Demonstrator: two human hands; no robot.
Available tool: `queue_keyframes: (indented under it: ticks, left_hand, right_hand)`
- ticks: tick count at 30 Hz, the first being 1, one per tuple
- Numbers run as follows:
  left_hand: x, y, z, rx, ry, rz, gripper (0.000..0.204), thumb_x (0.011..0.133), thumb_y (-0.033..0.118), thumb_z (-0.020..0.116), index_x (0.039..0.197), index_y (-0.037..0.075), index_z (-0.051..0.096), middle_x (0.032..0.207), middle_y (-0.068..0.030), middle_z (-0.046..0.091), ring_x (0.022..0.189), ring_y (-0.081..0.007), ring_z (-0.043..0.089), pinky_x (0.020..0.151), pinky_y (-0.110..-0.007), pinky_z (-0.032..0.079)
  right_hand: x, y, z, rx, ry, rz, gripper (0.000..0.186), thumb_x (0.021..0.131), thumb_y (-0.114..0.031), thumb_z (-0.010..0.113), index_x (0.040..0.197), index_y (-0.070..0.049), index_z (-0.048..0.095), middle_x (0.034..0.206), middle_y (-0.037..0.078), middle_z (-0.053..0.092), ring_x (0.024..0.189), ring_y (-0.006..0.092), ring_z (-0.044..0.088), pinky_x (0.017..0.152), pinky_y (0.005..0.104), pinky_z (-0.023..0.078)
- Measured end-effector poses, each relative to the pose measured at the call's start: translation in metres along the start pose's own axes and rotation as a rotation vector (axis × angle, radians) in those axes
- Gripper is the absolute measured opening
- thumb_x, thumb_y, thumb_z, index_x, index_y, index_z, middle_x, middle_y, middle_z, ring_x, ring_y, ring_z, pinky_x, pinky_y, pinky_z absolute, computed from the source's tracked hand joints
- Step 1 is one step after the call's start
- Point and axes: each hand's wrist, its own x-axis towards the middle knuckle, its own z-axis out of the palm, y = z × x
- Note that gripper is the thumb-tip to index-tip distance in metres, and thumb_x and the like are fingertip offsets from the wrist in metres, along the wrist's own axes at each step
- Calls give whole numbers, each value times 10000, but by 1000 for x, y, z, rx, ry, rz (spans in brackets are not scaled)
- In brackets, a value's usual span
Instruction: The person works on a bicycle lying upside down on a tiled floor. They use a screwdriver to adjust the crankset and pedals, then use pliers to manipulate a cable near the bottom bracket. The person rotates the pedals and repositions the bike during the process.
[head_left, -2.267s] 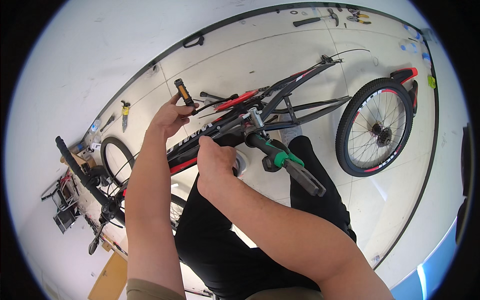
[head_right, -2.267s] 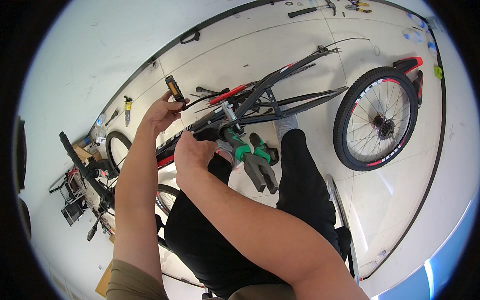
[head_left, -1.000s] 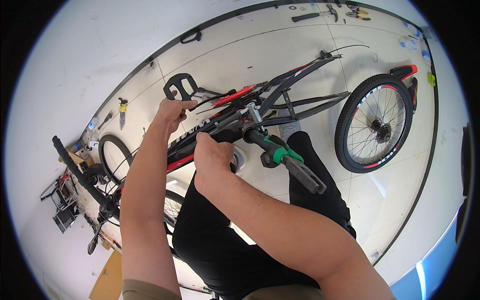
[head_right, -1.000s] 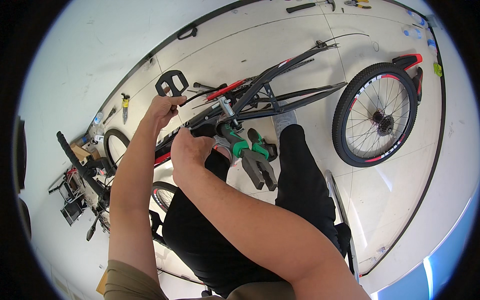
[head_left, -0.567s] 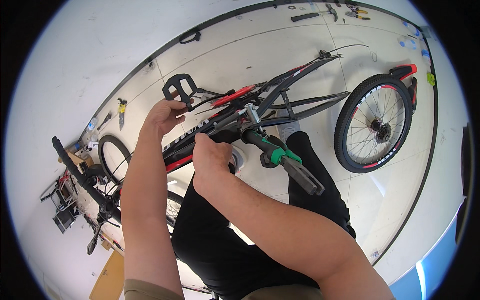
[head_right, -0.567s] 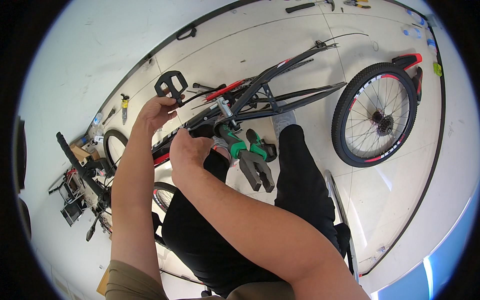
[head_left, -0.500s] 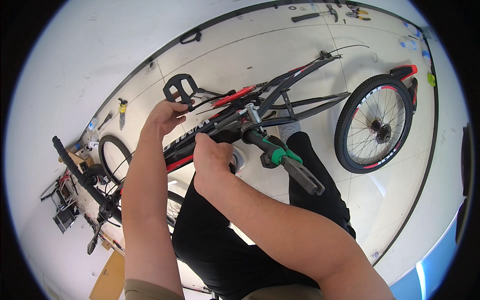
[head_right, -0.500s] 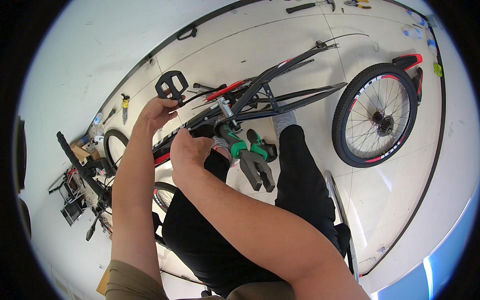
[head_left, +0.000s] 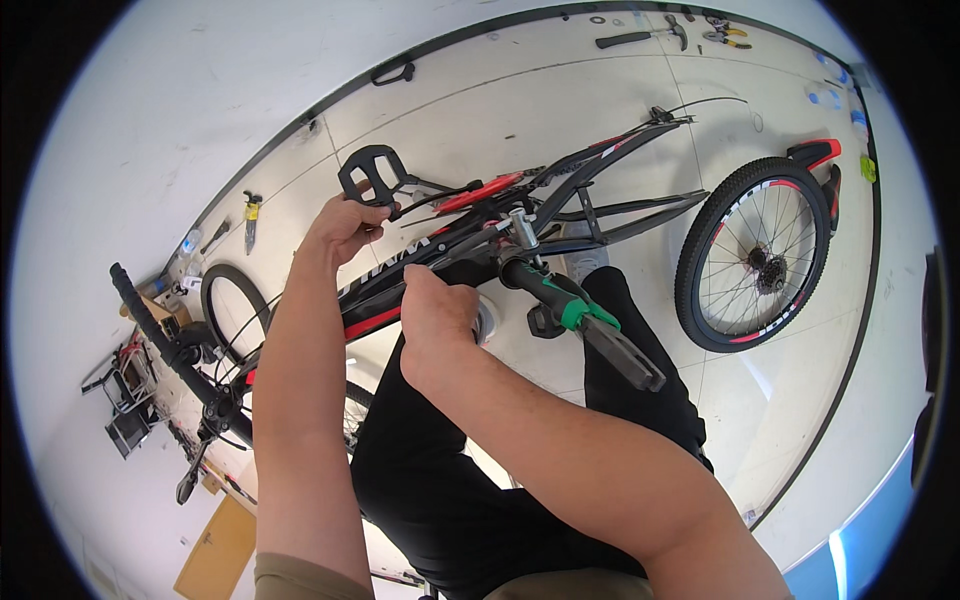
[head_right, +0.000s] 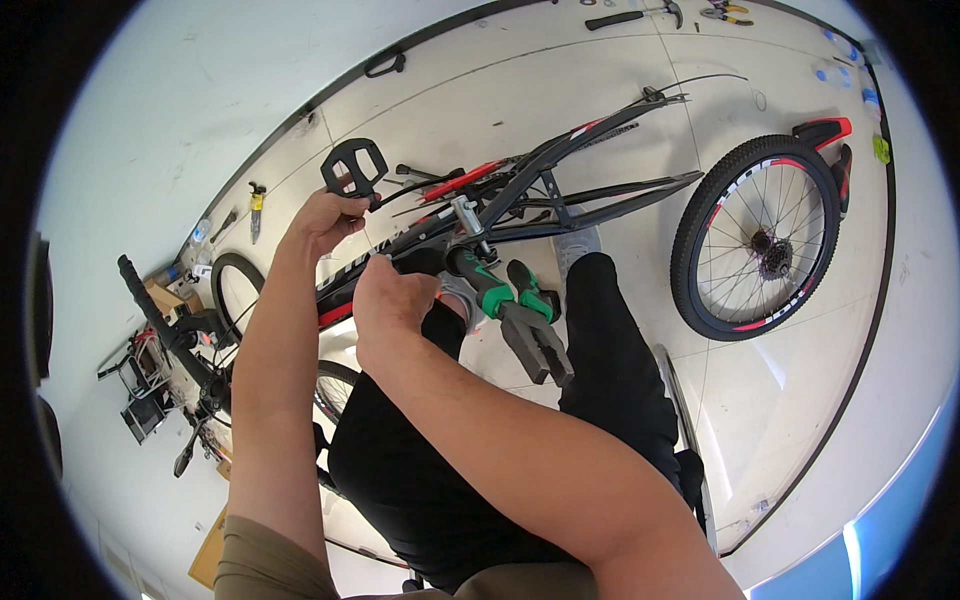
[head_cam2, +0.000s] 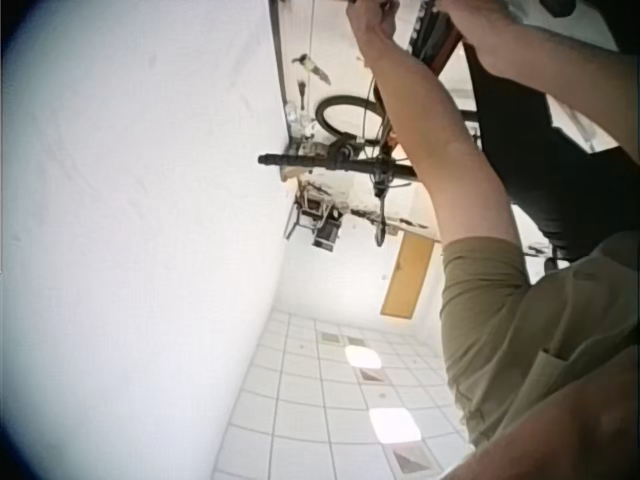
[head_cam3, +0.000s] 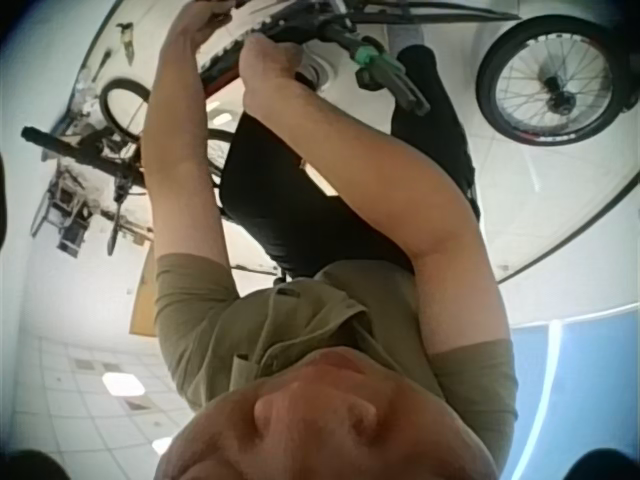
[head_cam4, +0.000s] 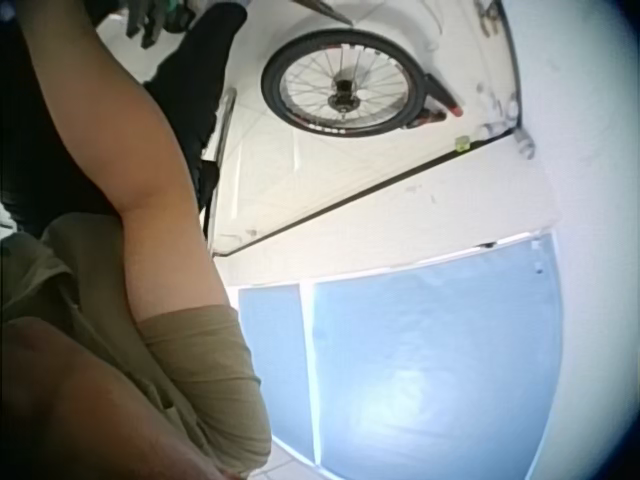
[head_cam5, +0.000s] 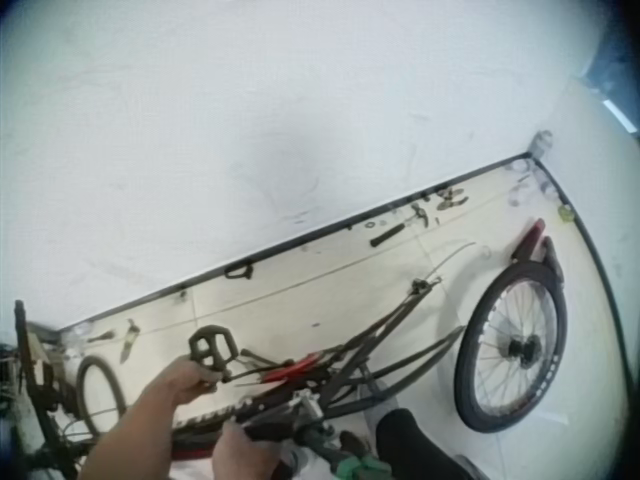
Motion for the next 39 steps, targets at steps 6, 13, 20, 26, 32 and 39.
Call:
queue_keyframes:
  ticks: [6,13,20,26,32,39]
  left_hand:
    - [2,-2,-1,-4,24,24,807,798,-141,659,1494,10,281,1022,-153,691,927,-215,664,667,-344,435]
    - [5,-3,5,154,87,87,721,753,-79,732,1406,26,448,925,-87,682,812,-177,632,635,-337,440]
    - [-4,5,15,277,107,127,446,752,-15,749,1164,22,581,853,-44,625,738,-153,566,632,-309,439]
    - [-1,7,18,352,121,108,295,729,32,788,954,57,600,832,-27,604,721,-139,548,626,-308,431]
    - [3,6,14,477,166,140,282,706,70,797,928,37,627,844,-54,658,748,-169,606,628,-317,462]
    - [-2,7,29,508,290,157,314,690,64,804,945,14,627,844,-78,664,753,-187,621,622,-349,477]
  right_hand:
    - [-4,-3,-3,-43,-72,3,675,853,-193,558,1362,133,258,1432,277,352,1303,337,432,1086,401,362]
    - [6,0,-4,-60,-72,-41,627,860,-190,559,1324,154,315,1394,338,408,1281,401,472,1070,402,389]
    - [12,6,0,-30,-94,-34,613,875,-193,558,1306,149,286,1358,342,417,1279,407,467,1082,446,396]
    - [8,6,3,-27,-7,-12,668,817,-214,595,1321,157,360,1301,255,501,1138,285,535,979,348,419]
    - [3,2,-1,-50,-77,-47,598,878,-189,558,1301,143,297,1340,332,435,1257,400,489,1051,436,420]
    - [9,3,-1,-54,-23,-73,630,842,-182,575,1309,160,327,1368,354,433,1267,409,490,1062,415,406]
